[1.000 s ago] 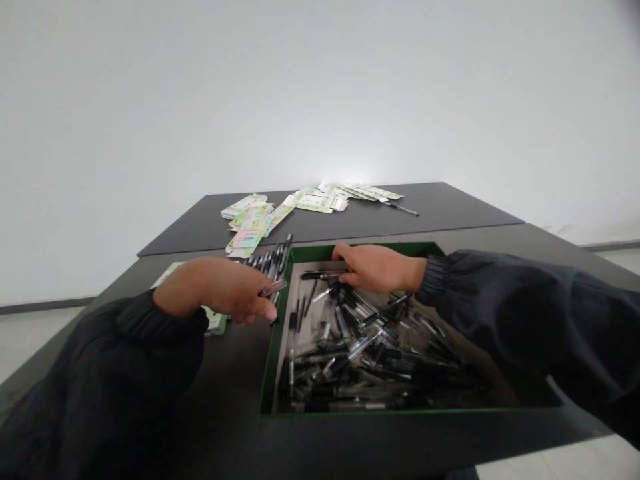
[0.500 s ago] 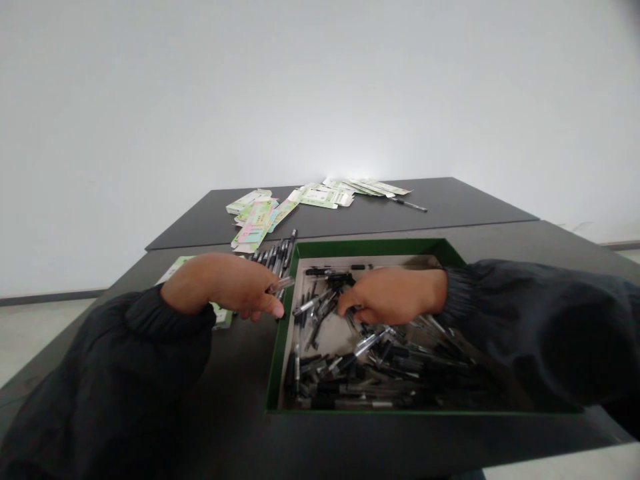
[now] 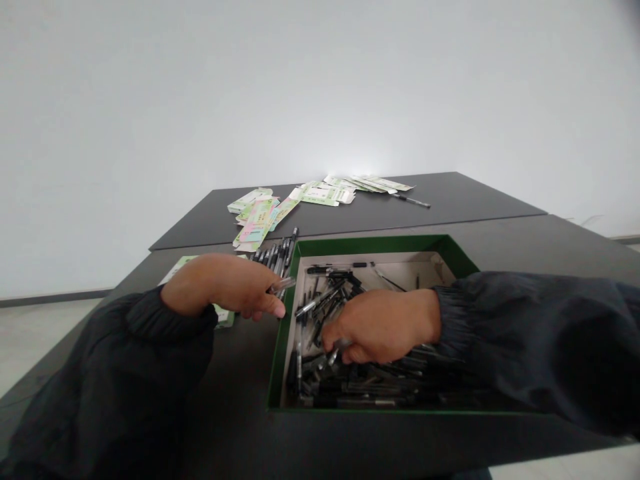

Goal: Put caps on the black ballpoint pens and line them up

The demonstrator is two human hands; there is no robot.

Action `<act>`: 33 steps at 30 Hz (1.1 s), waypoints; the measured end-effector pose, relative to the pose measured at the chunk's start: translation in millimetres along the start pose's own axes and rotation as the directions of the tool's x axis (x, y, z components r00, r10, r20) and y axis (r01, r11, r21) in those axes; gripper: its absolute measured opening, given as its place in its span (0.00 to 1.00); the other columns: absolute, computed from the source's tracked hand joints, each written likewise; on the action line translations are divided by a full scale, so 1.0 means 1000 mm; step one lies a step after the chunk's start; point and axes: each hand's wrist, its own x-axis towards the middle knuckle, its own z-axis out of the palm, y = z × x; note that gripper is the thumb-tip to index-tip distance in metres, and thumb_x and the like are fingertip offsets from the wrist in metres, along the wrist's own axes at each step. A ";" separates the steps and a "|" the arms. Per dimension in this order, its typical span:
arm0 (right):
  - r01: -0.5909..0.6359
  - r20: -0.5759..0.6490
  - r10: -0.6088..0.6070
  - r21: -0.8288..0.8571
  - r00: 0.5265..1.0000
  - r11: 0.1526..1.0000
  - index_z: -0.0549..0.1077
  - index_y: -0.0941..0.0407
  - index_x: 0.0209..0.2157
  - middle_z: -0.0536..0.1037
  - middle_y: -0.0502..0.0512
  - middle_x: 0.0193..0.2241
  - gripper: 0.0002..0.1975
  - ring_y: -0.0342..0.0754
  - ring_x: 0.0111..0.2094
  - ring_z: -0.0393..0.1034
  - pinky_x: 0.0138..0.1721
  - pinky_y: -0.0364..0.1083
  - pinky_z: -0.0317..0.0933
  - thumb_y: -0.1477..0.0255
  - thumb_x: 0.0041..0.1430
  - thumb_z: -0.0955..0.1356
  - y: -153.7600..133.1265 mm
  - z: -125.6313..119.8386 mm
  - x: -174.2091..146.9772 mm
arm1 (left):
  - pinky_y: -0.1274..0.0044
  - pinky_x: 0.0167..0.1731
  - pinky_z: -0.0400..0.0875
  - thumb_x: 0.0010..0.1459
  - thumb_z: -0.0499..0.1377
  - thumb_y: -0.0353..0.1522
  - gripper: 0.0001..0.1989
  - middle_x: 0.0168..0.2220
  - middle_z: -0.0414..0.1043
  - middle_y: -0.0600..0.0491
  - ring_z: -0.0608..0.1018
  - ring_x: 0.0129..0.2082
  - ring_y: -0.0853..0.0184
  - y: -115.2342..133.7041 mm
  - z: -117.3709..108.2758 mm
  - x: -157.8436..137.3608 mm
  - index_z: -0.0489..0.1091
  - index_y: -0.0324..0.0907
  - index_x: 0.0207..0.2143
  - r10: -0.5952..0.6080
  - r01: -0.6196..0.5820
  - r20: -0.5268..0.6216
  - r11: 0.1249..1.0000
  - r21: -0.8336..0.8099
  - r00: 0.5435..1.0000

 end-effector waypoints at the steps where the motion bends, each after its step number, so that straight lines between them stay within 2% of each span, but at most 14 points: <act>1: -0.009 0.001 0.009 -0.015 1.000 1.000 0.72 0.53 0.45 0.77 0.55 0.34 0.15 0.46 0.31 0.69 0.26 0.42 0.51 0.68 0.56 0.64 0.001 -0.001 0.001 | 0.78 0.26 0.66 0.57 0.51 0.39 0.13 0.32 0.77 0.48 0.76 0.29 0.63 0.000 0.000 0.000 0.70 0.40 0.34 0.007 -0.007 -0.002 1.000 -0.001 1.000; 4: -0.099 -0.046 0.095 -0.086 0.994 0.991 0.74 0.56 0.39 0.77 0.57 0.29 0.12 0.46 0.27 0.68 0.23 0.43 0.49 0.72 0.55 0.63 0.001 -0.004 0.002 | 0.77 0.27 0.66 0.56 0.52 0.38 0.12 0.31 0.77 0.49 0.76 0.29 0.63 -0.001 0.001 0.001 0.69 0.41 0.33 0.006 -0.006 -0.012 1.000 -0.007 1.000; 6: -0.122 -0.108 0.110 -0.111 0.988 0.986 0.74 0.56 0.38 0.76 0.57 0.28 0.11 0.46 0.26 0.67 0.23 0.43 0.49 0.72 0.56 0.62 -0.001 -0.005 0.006 | 0.77 0.27 0.66 0.56 0.52 0.38 0.11 0.31 0.77 0.48 0.76 0.29 0.63 0.000 0.001 0.001 0.68 0.41 0.32 -0.007 0.007 -0.017 1.000 -0.011 1.000; 9: -0.077 -0.160 0.059 -0.106 0.985 0.991 0.73 0.55 0.39 0.77 0.56 0.29 0.11 0.46 0.27 0.69 0.22 0.42 0.49 0.70 0.57 0.62 -0.006 0.000 0.019 | 0.77 0.28 0.66 0.57 0.51 0.39 0.12 0.32 0.77 0.48 0.76 0.29 0.63 0.002 0.000 0.000 0.68 0.41 0.31 -0.015 0.015 -0.011 1.000 0.001 1.000; 14: -0.012 -0.127 -0.003 -0.117 0.992 0.993 0.72 0.54 0.40 0.77 0.55 0.31 0.11 0.46 0.30 0.71 0.22 0.41 0.50 0.71 0.56 0.62 -0.009 0.010 0.032 | 0.77 0.28 0.66 0.57 0.51 0.39 0.12 0.32 0.77 0.48 0.76 0.29 0.64 0.003 -0.001 0.000 0.68 0.41 0.32 -0.008 0.008 0.000 1.000 0.009 1.000; 21: -0.159 -0.214 0.115 -0.201 0.970 0.967 0.70 0.58 0.41 0.77 0.60 0.29 0.11 0.50 0.28 0.71 0.22 0.45 0.50 0.75 0.56 0.62 0.003 0.003 0.017 | 0.77 0.26 0.65 0.56 0.52 0.39 0.13 0.31 0.77 0.48 0.76 0.28 0.64 0.004 -0.001 -0.001 0.70 0.40 0.32 -0.033 0.033 -0.025 0.999 0.010 0.999; 23: -0.125 -0.219 0.086 -0.170 0.972 0.978 0.69 0.57 0.42 0.77 0.58 0.30 0.12 0.49 0.28 0.71 0.22 0.44 0.50 0.72 0.57 0.61 0.002 0.003 0.016 | 0.77 0.25 0.64 0.56 0.52 0.40 0.13 0.30 0.77 0.49 0.75 0.28 0.64 0.004 -0.002 -0.001 0.70 0.41 0.31 -0.040 0.041 -0.025 0.999 0.027 0.999; 26: 0.045 -0.178 -0.063 -0.102 0.982 0.994 0.68 0.53 0.44 0.77 0.54 0.31 0.13 0.46 0.29 0.70 0.24 0.42 0.51 0.67 0.58 0.62 -0.005 0.007 0.019 | 0.78 0.25 0.64 0.56 0.52 0.40 0.13 0.30 0.77 0.50 0.75 0.27 0.65 0.004 -0.002 -0.001 0.70 0.41 0.31 -0.019 0.020 -0.024 0.999 0.039 1.000; 28: 0.111 -0.157 -0.126 -0.100 0.980 0.989 0.68 0.52 0.46 0.77 0.53 0.31 0.14 0.46 0.29 0.70 0.25 0.42 0.51 0.66 0.58 0.62 -0.008 0.010 0.023 | 0.78 0.25 0.64 0.56 0.52 0.40 0.13 0.31 0.77 0.50 0.75 0.27 0.65 0.004 -0.001 -0.001 0.71 0.42 0.33 -0.014 0.015 -0.021 0.999 0.036 1.000; 30: 0.089 -0.156 -0.109 -0.133 0.982 0.987 0.70 0.53 0.44 0.77 0.54 0.31 0.14 0.46 0.29 0.69 0.25 0.42 0.50 0.66 0.58 0.62 -0.005 0.011 0.025 | 0.78 0.26 0.64 0.57 0.52 0.40 0.14 0.31 0.78 0.51 0.75 0.27 0.65 0.005 -0.001 -0.002 0.71 0.42 0.35 -0.026 0.027 -0.019 0.999 0.037 0.999; 33: -0.013 -0.171 -0.021 -0.192 0.985 0.981 0.72 0.54 0.41 0.77 0.56 0.29 0.12 0.46 0.29 0.69 0.25 0.42 0.50 0.69 0.58 0.61 0.007 0.006 0.024 | 0.78 0.27 0.65 0.57 0.52 0.40 0.13 0.32 0.77 0.50 0.76 0.29 0.64 0.006 -0.002 -0.002 0.70 0.41 0.34 -0.041 0.042 -0.021 0.998 0.050 0.999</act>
